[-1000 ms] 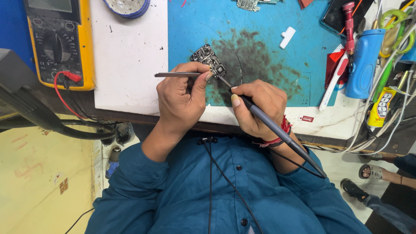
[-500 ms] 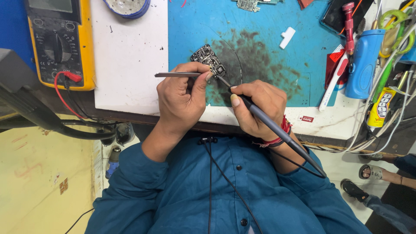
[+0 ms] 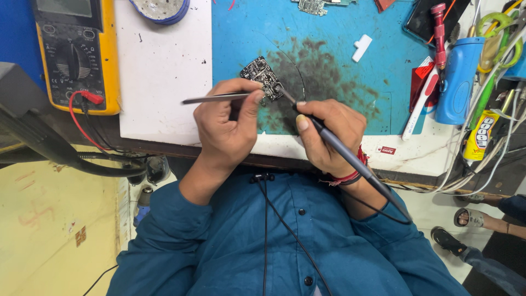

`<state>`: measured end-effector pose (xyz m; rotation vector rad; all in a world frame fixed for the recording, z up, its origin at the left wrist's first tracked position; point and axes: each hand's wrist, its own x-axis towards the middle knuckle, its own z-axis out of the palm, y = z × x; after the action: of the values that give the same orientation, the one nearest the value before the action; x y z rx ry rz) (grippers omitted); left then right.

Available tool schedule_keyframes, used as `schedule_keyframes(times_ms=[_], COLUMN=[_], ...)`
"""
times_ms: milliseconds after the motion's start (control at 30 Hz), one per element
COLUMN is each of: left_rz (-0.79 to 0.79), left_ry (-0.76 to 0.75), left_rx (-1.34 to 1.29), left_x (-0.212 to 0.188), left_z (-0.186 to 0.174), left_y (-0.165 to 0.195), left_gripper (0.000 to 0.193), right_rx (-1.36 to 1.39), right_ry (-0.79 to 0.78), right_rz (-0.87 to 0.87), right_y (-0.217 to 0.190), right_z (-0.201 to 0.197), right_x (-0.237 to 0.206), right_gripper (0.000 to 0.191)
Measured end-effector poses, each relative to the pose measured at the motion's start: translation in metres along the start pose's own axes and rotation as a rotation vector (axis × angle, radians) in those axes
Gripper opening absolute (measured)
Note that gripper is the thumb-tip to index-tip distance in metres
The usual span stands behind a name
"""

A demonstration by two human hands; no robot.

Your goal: The person solders components on a small circuit board at a workbench, holding the board with tweezers in one hand while applying a soldering iron with the other. They reposition and turn the board repeatedly to solder different points, with a multimeter and other boards on the bench.

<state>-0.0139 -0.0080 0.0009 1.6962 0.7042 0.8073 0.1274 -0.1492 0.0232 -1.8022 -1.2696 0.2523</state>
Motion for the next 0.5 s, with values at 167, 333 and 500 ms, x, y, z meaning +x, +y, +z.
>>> schedule_keyframes(times_ms=[167, 333, 500], left_rz=[0.064, 0.055, -0.007], left_ry=[0.009, -0.092, -0.030], left_rx=[-0.105, -0.116, -0.144], left_x=[0.001, 0.002, -0.002], left_z=[-0.002, -0.006, -0.006], left_y=[-0.009, -0.013, -0.008], left_gripper=[0.009, 0.011, 0.013], right_rx=[-0.020, -0.154, -0.170], right_ry=[-0.051, -0.088, -0.089], right_rz=[-0.032, -0.016, 0.005], right_y=[0.001, -0.007, -0.009], right_z=[0.002, 0.007, 0.007], right_x=[0.002, 0.006, 0.010], right_gripper=[0.022, 0.028, 0.029])
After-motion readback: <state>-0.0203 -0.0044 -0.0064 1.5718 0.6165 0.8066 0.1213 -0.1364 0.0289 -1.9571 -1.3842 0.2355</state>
